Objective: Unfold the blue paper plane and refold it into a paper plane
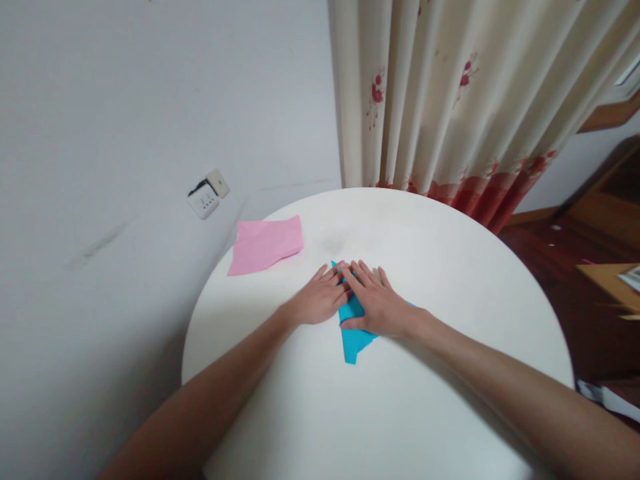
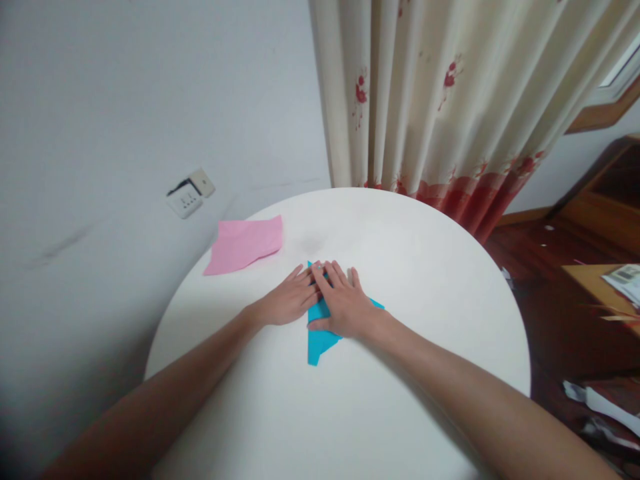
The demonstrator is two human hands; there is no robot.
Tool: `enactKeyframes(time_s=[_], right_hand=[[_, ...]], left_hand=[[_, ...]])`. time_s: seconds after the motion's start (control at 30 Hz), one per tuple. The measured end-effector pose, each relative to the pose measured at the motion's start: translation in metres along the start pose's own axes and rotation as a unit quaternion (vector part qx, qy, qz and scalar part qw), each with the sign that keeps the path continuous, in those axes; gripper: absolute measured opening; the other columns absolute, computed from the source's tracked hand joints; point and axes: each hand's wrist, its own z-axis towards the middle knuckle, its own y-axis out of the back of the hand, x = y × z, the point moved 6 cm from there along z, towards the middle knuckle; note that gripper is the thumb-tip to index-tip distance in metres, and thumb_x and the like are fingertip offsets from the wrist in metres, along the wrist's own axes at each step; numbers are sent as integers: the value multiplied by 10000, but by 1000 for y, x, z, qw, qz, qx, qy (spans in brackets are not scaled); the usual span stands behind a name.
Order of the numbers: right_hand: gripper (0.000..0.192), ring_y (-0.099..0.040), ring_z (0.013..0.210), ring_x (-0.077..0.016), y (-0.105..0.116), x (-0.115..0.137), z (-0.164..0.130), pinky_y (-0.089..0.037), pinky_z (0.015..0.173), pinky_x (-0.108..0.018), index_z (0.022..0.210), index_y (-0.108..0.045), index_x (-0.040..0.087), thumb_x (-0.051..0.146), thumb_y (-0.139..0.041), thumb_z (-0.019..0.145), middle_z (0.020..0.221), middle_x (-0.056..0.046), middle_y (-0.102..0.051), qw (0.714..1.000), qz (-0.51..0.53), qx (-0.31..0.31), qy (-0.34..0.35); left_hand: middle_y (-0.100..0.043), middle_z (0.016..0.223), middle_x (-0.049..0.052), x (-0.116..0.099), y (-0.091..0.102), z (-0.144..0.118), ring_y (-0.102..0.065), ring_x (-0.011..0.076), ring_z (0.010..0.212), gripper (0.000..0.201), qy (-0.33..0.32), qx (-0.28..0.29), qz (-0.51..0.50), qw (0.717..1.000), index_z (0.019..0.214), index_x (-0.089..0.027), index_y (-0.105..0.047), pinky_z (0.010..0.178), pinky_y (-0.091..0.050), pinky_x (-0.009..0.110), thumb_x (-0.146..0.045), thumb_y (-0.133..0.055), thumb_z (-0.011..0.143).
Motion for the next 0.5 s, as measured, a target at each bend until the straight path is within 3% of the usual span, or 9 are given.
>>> enactKeyframes(time_s=[0.13,0.23,0.3,0.37,0.5], right_hand=[[1372,140,1491,-360,-3,14,-7,65,1159,-642,1574,104,248,593,-818,618,1638,-148,105,999,0,42,2],[1406,147,1488,-362,-7,28,-14,96,1148,-645,1567,128,258,609,-823,594,1634,-160,109,997,8,64,29],[1368,129,1494,-353,-4,29,-16,87,1153,-637,1565,132,276,615,-802,625,1638,-151,99,997,21,65,46],[1251,104,1503,-336,8,17,-13,49,1163,-630,1566,121,305,615,-740,713,1651,-113,69,998,40,32,38],[1065,74,1512,-304,38,-39,1,-20,1170,-623,1576,94,272,586,-612,844,1656,-130,-19,994,47,-75,-64]], left_hand=[[-214,1635,50,-1,-1,-1,-73,262,1523,493,-6,17,-6,1000,1514,-302,-343,1202,-52,525,-392,-270,1035],[-156,1650,23,-2,2,-3,-66,246,1524,547,-8,3,-14,1000,1557,-328,-218,1207,-60,493,-418,-303,1025],[-155,1650,31,-3,3,-3,-76,253,1523,560,-12,-4,-14,1000,1559,-322,-216,1207,-62,493,-440,-321,1022],[-189,1642,49,-4,4,-2,-99,267,1520,541,-12,-5,-14,1000,1548,-311,-259,1204,-59,511,-450,-309,1028],[-181,1644,9,-3,7,-1,-110,262,1519,546,13,-9,-27,1000,1549,-350,-244,1206,-78,510,-520,-229,1031]])
